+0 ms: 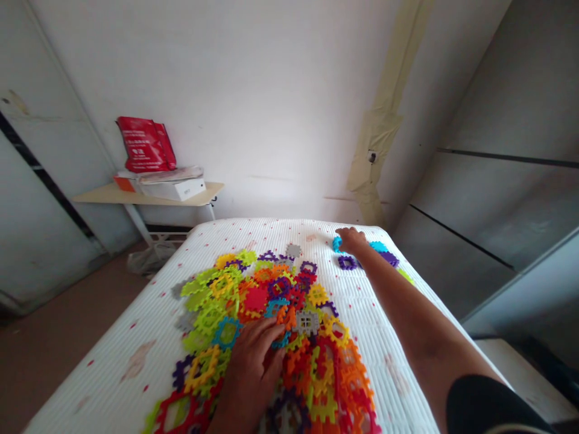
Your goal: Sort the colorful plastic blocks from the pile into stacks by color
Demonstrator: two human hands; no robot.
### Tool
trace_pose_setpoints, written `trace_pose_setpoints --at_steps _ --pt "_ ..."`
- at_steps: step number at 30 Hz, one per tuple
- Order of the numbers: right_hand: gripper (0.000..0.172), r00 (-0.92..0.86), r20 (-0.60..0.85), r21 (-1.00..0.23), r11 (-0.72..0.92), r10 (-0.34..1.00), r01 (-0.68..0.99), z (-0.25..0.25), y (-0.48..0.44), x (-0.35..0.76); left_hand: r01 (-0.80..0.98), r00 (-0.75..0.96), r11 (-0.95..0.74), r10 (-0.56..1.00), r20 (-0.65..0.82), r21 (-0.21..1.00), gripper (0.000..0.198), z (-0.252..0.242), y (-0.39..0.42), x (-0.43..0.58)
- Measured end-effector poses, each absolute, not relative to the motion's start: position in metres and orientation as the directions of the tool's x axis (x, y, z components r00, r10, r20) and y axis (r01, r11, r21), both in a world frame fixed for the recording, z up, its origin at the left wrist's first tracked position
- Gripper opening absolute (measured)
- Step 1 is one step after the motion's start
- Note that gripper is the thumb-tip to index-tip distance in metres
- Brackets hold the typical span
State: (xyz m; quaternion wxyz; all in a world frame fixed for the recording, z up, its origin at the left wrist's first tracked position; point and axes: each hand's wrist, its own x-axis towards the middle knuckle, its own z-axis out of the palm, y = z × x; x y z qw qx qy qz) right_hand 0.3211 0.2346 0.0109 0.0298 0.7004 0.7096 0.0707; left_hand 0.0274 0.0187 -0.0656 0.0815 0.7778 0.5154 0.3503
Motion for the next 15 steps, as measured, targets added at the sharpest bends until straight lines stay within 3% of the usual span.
trace_pose_setpoints --at_steps 8,15 --pt "0.044 -0.248 0.293 -0.009 0.262 0.923 0.965 0.003 0.175 0.295 0.684 0.14 -0.433 0.868 0.477 0.587 0.026 -0.062 0.016 0.032" --pt "0.028 -0.476 0.344 -0.328 0.579 0.809 0.746 -0.016 0.117 0.265 0.644 0.084 -0.45 0.846 0.527 0.619 0.034 -0.059 0.014 0.034"
